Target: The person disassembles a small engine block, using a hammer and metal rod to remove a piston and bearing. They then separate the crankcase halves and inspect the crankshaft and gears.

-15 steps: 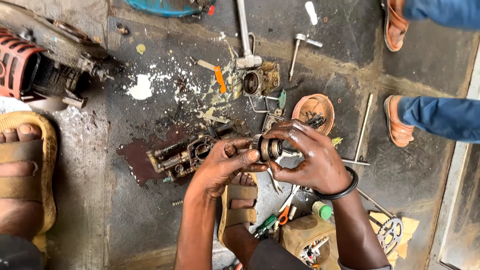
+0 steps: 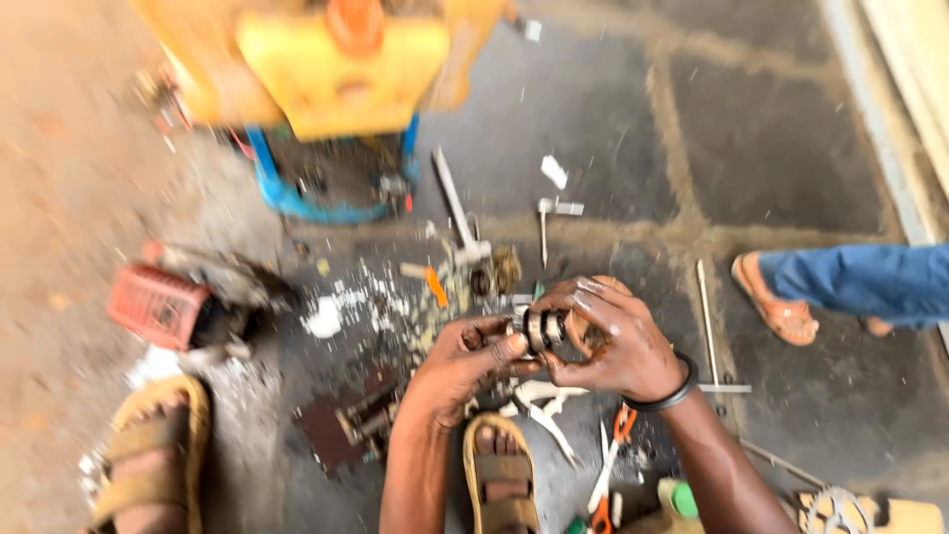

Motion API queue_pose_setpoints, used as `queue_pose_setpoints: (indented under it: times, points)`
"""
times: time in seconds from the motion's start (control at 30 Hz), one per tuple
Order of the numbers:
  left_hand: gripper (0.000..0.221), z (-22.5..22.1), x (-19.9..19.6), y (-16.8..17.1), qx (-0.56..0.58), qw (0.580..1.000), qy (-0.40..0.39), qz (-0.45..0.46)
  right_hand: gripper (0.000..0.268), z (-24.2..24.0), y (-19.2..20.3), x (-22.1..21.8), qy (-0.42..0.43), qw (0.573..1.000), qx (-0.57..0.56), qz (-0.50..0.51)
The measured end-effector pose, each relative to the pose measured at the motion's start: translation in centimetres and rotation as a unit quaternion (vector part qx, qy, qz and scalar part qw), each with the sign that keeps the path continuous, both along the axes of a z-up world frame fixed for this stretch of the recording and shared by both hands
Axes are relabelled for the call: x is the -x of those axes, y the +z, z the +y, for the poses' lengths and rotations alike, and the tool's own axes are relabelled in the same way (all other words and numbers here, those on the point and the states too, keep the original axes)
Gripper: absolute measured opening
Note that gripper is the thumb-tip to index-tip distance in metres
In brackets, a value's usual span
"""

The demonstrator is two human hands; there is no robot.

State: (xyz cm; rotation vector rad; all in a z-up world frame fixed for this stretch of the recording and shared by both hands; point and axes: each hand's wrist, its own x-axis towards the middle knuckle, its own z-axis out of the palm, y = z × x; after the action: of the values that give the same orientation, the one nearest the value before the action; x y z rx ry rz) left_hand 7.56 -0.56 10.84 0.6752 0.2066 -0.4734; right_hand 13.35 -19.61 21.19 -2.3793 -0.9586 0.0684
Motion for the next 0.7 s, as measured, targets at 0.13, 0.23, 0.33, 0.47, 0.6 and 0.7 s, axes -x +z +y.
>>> queue_pose_setpoints:
  times: [0.13,0.23,0.33,0.47,0.6,0.7]
  points:
    - [0.054,0.6,-1.4,9.3,-0.042,0.992,-0.037,-0.115,0.049,-0.5,8.0,0.8,-0.009,0.997,-0.034,-0.062]
    - [0.054,0.8,-0.2,17.1,-0.121,0.967,-0.063,-0.215,0.046,-2.0,12.5,4.1,-0.032,0.992,-0.102,-0.068]
    - [0.054,0.9,0.4,25.0,-0.193,0.926,-0.091,-0.311,0.044,-2.8,17.1,6.3,-0.056,0.972,-0.228,-0.014]
    - [0.052,-0.2,2.4,32.2,-0.267,0.859,-0.127,-0.418,0.045,-4.4,21.7,10.5,-0.099,0.918,-0.369,0.102]
    - [0.058,-0.1,6.3,37.5,-0.329,0.850,-0.119,-0.394,0.044,-4.1,23.6,13.0,-0.149,0.896,-0.406,0.097]
    - [0.065,-0.4,6.9,35.9,-0.274,0.871,-0.090,-0.399,0.045,-3.9,23.7,15.0,-0.162,0.881,-0.433,0.096]
